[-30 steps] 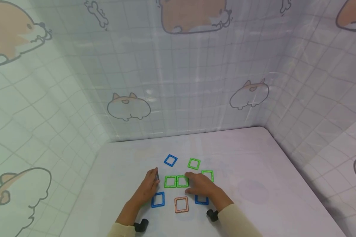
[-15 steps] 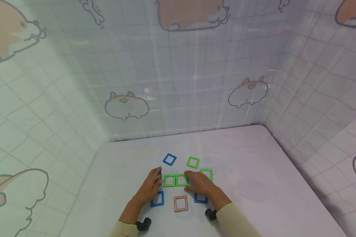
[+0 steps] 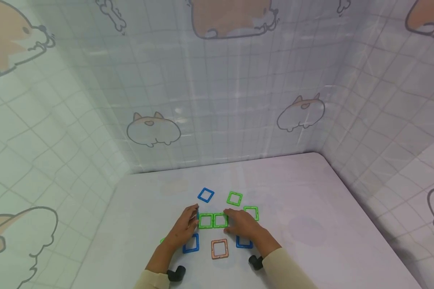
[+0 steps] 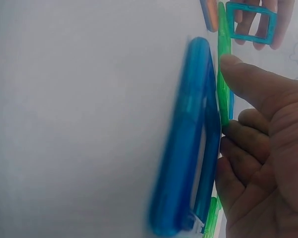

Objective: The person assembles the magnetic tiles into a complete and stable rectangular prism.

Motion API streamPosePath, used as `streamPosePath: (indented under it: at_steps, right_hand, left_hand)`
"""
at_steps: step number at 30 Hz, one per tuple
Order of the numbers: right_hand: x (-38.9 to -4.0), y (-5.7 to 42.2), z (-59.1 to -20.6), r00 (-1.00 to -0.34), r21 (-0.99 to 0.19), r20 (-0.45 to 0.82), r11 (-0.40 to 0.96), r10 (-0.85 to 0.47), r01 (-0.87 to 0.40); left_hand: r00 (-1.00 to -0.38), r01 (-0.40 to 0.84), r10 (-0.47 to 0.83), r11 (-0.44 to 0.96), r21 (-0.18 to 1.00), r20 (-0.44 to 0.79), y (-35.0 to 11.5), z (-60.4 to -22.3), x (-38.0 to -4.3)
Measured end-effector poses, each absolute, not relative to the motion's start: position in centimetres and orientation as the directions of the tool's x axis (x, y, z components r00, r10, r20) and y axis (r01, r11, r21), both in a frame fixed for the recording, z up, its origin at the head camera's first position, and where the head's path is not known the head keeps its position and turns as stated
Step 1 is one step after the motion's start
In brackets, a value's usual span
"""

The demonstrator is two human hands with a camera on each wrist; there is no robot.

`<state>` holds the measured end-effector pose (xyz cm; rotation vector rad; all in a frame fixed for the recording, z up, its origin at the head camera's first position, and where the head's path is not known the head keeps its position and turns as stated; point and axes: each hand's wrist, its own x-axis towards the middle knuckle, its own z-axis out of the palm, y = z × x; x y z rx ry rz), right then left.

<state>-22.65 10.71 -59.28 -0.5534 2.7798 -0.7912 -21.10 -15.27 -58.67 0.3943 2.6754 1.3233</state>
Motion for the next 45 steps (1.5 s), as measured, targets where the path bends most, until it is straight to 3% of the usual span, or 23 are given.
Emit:
streamPosePath:
  at_steps: [8, 16, 28, 45]
  right_hand:
    - [-22.8, 10.7, -59.0, -0.912, -0.484, -0.064, 0.812, -0.404, -0.326]
    - [-22.6, 10.5, -58.6, -0.917, -0.503, -0.076, 0.810, -0.391, -0.303]
    - [-22.5, 10.5, -58.8, -0.908, -0.500, -0.042, 0.796, -0.417, -0.342]
    - [-22.6, 10.5, -59.3, -0.905, -0.498, -0.023, 0.790, -0.424, -0.358]
  left_hand:
    - [-0.953, 0.177, 0.303, 0.562, 0.808, -0.001, -15.0, -58.5, -21.2]
    - [-0.950, 0.167, 0.313, 0.507, 0.846, 0.000, -15.0, -58.9, -21.4]
    - [-0.971, 0.086, 0.236, 0.452, 0.888, -0.026, -14.9, -59.6, -21.4]
    - [-0.976, 0.053, 0.205, 0.526, 0.849, -0.066, -14.5, -60.2, -21.8]
